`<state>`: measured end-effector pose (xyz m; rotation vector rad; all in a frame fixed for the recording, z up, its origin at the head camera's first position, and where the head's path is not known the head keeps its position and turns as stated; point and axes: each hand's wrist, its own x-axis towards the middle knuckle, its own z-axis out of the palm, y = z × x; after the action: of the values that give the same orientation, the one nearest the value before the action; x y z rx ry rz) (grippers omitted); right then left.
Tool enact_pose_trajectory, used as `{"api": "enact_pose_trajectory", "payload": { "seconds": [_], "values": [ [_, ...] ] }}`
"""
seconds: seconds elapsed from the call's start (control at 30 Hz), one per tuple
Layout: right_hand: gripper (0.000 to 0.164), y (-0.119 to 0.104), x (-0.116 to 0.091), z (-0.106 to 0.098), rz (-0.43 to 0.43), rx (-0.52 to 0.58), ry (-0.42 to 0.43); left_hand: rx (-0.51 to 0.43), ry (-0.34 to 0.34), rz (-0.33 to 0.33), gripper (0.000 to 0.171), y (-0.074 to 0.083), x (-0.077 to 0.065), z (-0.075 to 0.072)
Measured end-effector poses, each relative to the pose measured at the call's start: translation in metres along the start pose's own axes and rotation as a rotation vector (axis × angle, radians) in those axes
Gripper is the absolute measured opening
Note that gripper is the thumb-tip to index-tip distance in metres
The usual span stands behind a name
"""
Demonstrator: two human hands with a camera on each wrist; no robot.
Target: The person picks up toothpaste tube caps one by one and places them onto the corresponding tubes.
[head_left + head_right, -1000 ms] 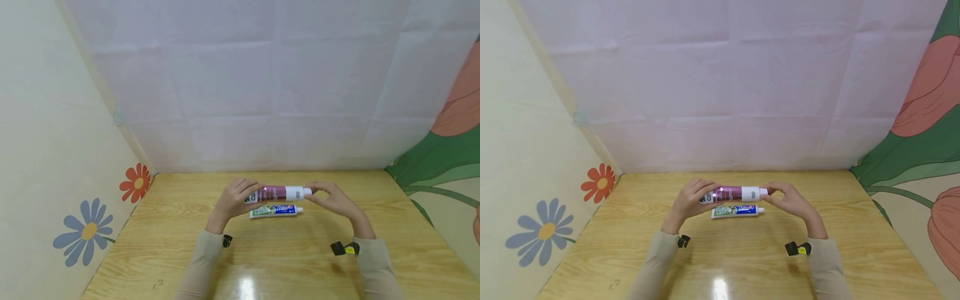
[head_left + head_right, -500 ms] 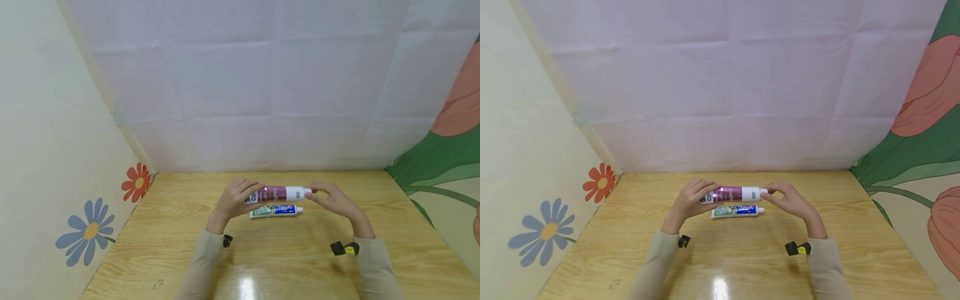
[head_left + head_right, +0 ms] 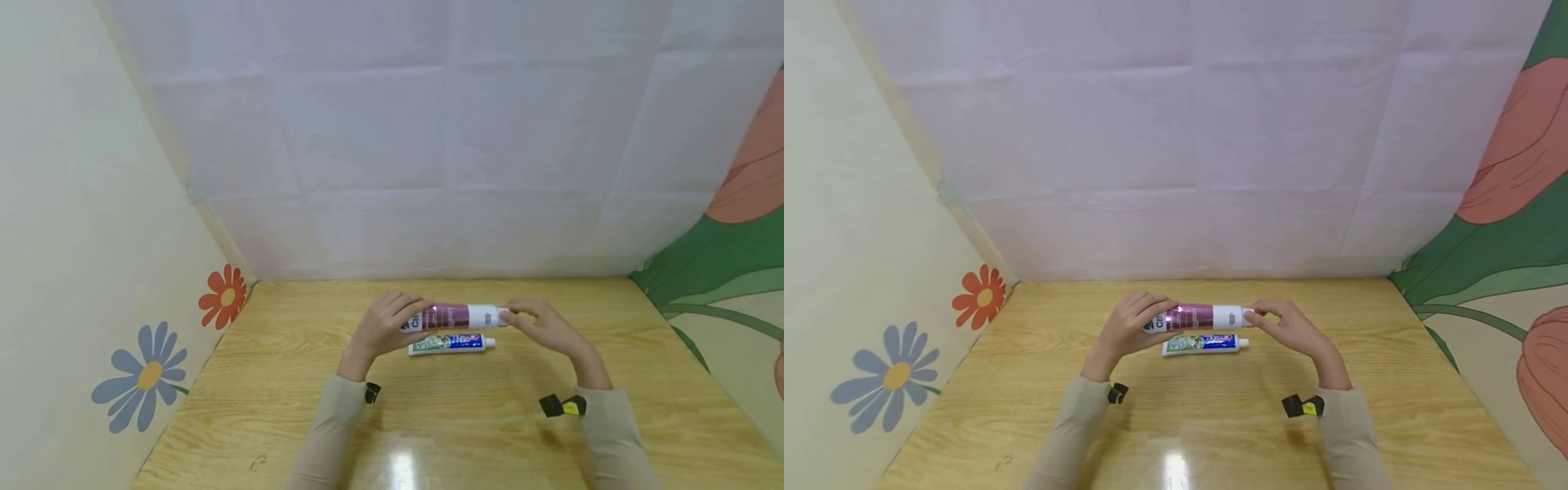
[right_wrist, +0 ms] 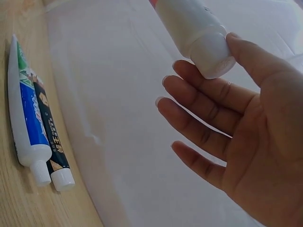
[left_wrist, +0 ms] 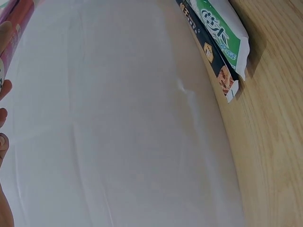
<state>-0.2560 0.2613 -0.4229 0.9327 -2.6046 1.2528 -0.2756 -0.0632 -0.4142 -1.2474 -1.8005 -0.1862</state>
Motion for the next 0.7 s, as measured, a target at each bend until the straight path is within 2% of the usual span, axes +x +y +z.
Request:
{"api": "enact_pose_trajectory", "payload": {
  "seconds": [0.2, 0.53, 0.7],
  "values": [
    [0.018, 0.0037, 0.0008, -0.0004, 0.018, 0.0, -0.001, -0.009, 0.002, 0.0, 0.055, -0.001, 0.0015, 0.0008],
    [0.021, 0.0053, 0.001, -0.0024, -0.036, 0.029, -0.016, -0.014, -0.006, -0.007, 0.055, 0.0004, 0.0035, -0.0002],
    [0.023, 0.0031, -0.0002, -0.0028, -0.031, 0.046, -0.023, -0.018, 0.0, -0.005, 0.055, 0.0017, 0.0034, 0.0006]
  ]
}}
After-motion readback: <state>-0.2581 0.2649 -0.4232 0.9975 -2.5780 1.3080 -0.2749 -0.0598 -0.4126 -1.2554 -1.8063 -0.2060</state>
